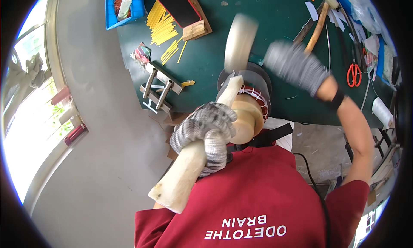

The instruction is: Assembling a motor stator by inserting insulation and shaping the coils with a mallet.

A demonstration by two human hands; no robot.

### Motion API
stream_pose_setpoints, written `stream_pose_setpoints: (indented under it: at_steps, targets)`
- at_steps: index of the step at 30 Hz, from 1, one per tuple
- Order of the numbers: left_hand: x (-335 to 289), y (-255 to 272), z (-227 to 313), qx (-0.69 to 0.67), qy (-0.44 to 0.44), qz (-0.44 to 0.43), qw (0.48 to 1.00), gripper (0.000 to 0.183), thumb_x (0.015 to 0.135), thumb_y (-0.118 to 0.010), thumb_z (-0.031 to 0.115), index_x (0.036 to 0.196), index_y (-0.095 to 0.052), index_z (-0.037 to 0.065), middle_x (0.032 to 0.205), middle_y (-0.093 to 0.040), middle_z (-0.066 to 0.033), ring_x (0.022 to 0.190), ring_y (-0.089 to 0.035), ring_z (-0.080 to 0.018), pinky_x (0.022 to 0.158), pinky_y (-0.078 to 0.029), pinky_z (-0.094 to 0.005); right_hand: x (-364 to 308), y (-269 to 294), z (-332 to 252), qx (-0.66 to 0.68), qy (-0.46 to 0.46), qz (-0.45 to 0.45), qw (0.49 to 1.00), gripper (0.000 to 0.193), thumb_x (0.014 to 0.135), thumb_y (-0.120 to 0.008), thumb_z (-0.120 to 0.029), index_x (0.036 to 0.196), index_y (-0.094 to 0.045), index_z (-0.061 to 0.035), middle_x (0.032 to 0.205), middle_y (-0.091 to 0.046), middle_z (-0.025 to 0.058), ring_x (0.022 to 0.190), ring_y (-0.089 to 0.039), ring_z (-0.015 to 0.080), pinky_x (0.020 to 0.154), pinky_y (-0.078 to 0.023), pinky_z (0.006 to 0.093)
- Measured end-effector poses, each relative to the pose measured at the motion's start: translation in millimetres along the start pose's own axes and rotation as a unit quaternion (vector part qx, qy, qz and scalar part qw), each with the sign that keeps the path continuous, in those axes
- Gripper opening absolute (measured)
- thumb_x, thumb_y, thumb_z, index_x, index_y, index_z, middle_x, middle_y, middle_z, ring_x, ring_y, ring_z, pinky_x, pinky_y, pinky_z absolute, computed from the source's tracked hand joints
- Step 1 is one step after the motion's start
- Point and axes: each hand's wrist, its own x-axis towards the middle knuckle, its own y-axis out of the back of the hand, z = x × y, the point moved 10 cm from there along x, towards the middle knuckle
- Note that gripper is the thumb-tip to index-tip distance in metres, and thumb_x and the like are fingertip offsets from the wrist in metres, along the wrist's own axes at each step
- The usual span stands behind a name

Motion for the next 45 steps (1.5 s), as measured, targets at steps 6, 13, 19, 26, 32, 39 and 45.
stream_pose_setpoints:
  at_steps: [6, 13, 19, 26, 32, 39, 45]
  targets:
    - [15, 20, -6, -0.148, 0.08, 0.095, 0.981, 0.027, 0.088, -0.051, 0.021, 0.068, -0.04, 0.007, 0.054, -0.044, -0.0042, 0.049, -0.046, -0.0177, 0.061, -0.044, -0.0324, -12, 16, 23, -0.03, 0.071, 0.08, 0.994, 0.033, 0.08, -0.05, -0.013, 0.113, -0.053, -0.0111, 0.107, -0.056, 0.0091, 0.084, -0.061, 0.0271, 0.07, -0.05, 0.0359]
    - [21, -10, 7, -0.073, 0.035, -0.058, 0.995, 0.032, 0.089, -0.054, 0.03, 0.067, -0.039, 0.01, 0.05, -0.044, -0.0036, 0.044, -0.044, -0.0175, 0.056, -0.042, -0.036, -61, -57, 5, 0.358, -0.302, -0.064, 0.881, 0.045, 0.089, -0.044, -0.043, 0.1, -0.055, -0.0002, 0.081, -0.06, 0.022, 0.078, -0.059, 0.0348, 0.07, -0.047, 0.0401]
    - [52, 19, 0, -0.021, -0.018, -0.086, 0.996, 0.016, 0.088, -0.044, 0.008, 0.09, -0.052, -0.005, 0.075, -0.056, -0.01, 0.064, -0.052, -0.0148, 0.059, -0.046, -0.0265, -143, -86, 12, 0.607, -0.5, 0.038, 0.617, 0.036, 0.088, -0.054, -0.026, 0.11, -0.05, 0.002, 0.081, -0.061, 0.0133, 0.055, -0.057, 0.0165, 0.052, -0.047, 0.0261]
    - [-12, 41, -177, 0.227, 0.425, -0.25, 0.84, 0.023, 0.085, -0.057, 0.014, 0.104, -0.061, 0.001, 0.081, -0.061, -0.0022, 0.069, -0.056, -0.0063, 0.057, -0.048, -0.0228, -123, -118, -56, 0.793, -0.413, 0.103, 0.437, 0.035, 0.091, -0.049, -0.032, 0.103, -0.05, 0.0015, 0.087, -0.061, 0.0088, 0.079, -0.059, 0.0139, 0.07, -0.048, 0.0241]
    - [-47, 41, -168, 0.066, 0.464, -0.208, 0.858, 0.037, 0.087, -0.053, 0.016, 0.121, -0.05, 0.001, 0.093, -0.061, -0.0039, 0.071, -0.058, -0.0066, 0.061, -0.049, -0.0196, -116, -96, -31, 0.659, -0.439, 0.112, 0.6, 0.032, 0.091, -0.048, -0.031, 0.096, -0.052, 0.0001, 0.079, -0.06, 0.0069, 0.073, -0.055, 0.013, 0.065, -0.046, 0.0272]
    - [-67, 73, -141, 0.117, 0.413, -0.175, 0.886, 0.042, 0.086, -0.062, 0.024, 0.118, -0.049, 0.002, 0.102, -0.06, -0.0064, 0.079, -0.06, -0.0123, 0.07, -0.051, -0.0271, -80, -107, -11, 0.782, -0.366, 0.144, 0.484, 0.031, 0.091, -0.047, -0.028, 0.104, -0.046, -0.0002, 0.09, -0.063, 0.0093, 0.084, -0.06, 0.0142, 0.073, -0.049, 0.0258]
    - [32, 71, -34, 0.083, 0.119, -0.061, 0.987, 0.033, 0.09, -0.053, 0.032, 0.07, -0.043, 0.008, 0.06, -0.051, -0.0059, 0.055, -0.051, -0.0165, 0.065, -0.046, -0.0369, -94, -119, -13, 0.677, -0.428, 0.134, 0.583, 0.039, 0.09, -0.051, -0.026, 0.114, -0.046, 0.0046, 0.083, -0.062, 0.0073, 0.069, -0.052, 0.0119, 0.065, -0.046, 0.0251]
